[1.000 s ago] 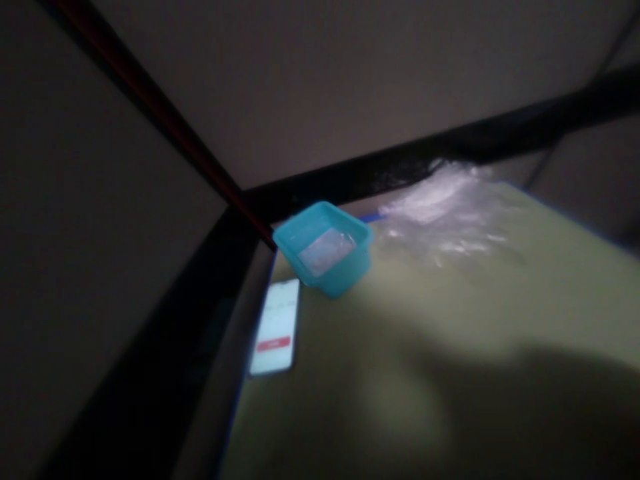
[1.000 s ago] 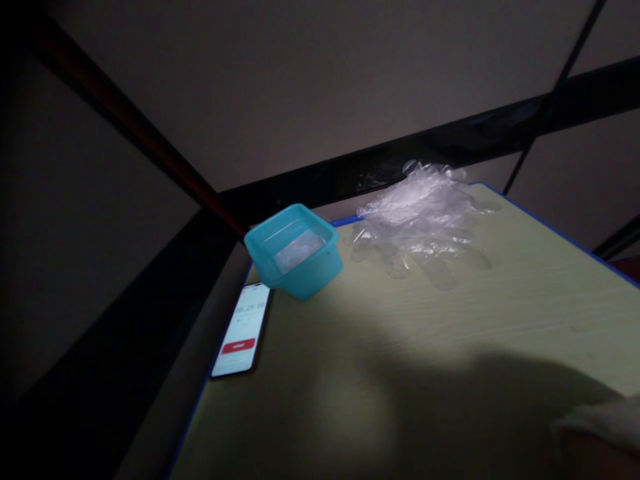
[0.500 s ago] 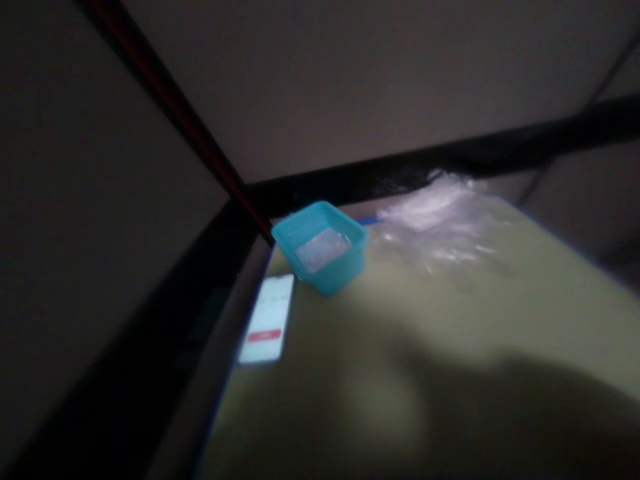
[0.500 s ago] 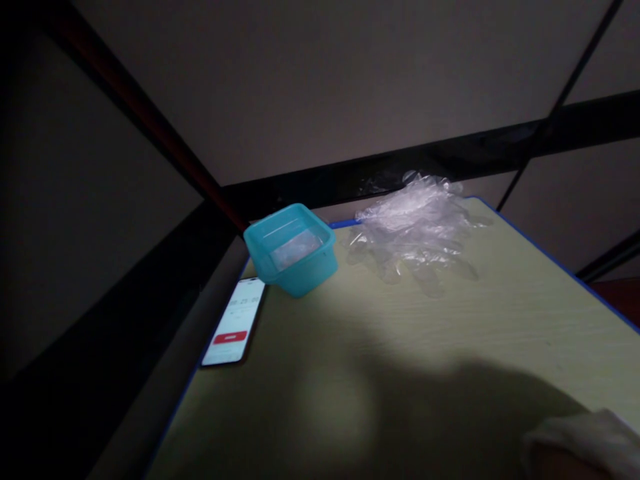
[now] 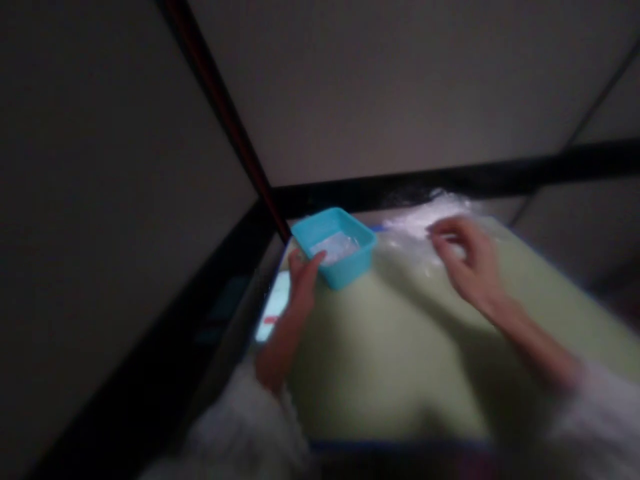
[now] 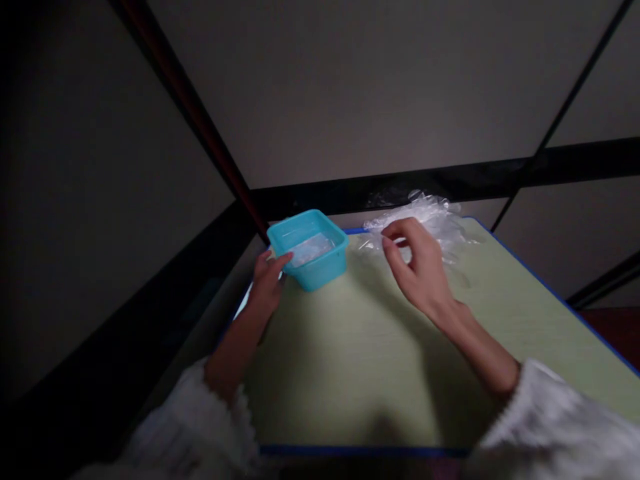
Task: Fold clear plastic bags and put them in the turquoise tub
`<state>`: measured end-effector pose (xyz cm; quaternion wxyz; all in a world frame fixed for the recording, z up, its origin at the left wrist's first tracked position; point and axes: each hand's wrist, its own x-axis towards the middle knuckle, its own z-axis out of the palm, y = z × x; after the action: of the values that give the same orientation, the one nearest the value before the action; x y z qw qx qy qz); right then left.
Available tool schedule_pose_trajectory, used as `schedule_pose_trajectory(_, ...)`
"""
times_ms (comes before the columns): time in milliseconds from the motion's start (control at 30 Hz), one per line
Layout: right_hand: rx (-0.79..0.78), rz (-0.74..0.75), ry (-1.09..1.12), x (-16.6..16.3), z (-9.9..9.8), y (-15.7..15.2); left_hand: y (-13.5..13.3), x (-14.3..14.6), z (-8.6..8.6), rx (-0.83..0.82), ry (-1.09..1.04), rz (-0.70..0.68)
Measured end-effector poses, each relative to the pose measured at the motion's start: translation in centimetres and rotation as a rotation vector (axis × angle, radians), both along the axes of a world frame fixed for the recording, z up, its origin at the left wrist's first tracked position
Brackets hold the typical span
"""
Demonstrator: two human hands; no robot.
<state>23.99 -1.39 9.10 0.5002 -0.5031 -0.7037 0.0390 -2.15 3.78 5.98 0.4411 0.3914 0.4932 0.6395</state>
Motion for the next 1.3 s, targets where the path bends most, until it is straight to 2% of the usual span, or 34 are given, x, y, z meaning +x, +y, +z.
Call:
schedule_pose_trajectory(133, -0.184, 0.002, -0.039, -1.2, -2.1, 3.9, 1.6, 1.1, 0.4, -0.013, -0.036, -0.056)
schedule_pose_trajectory(233, -0.247, 0.014, -0.106, -1.9, -4.0, 7.0, 1.5, 0.3, 1.1, -0.017, -0.063, -0.054)
schedule_pose_trajectory(400, -0.317, 0.058, -0.282, -4.3, -5.8, 10.9, 1.4, -3.5, 4.8, -0.014, -0.118, -0.001)
schedule_pose_trajectory(500, -0.340, 0.145, -0.402, -7.5, -6.7, 12.7, 1.2, -5.8, 7.1, 0.024, -0.154, 0.018)
schedule_pose_trajectory(567, -0.344, 0.203, -0.470, -10.0, -7.3, 13.7, 1.0, -6.7, 8.0, 0.030, -0.170, 0.031)
schedule_pose_trajectory(733, -0.359, 0.262, -0.599, -15.0, -8.4, 15.0, 0.4, -7.2, 8.2, 0.020, -0.174, 0.051)
schedule_pose_trajectory(867, -0.394, 0.273, -0.675, -16.7, -8.4, 15.1, 0.5, -6.8, 8.1, -0.005, -0.160, 0.116)
schedule_pose_trajectory(967, -0.406, 0.261, -0.714, -15.7, -8.1, 14.4, 0.7, -6.6, 8.0, -0.015, -0.146, 0.148)
schedule_pose_trajectory(1100, -0.433, 0.200, -0.762, -11.8, -7.3, 12.5, 1.5, -6.3, 7.1, -0.020, -0.126, 0.177)
schedule_pose_trajectory(1300, -0.399, -0.064, -0.770, -4.7, -4.8, 9.7, 3.5, -5.2, 4.5, -0.050, -0.085, 0.199)
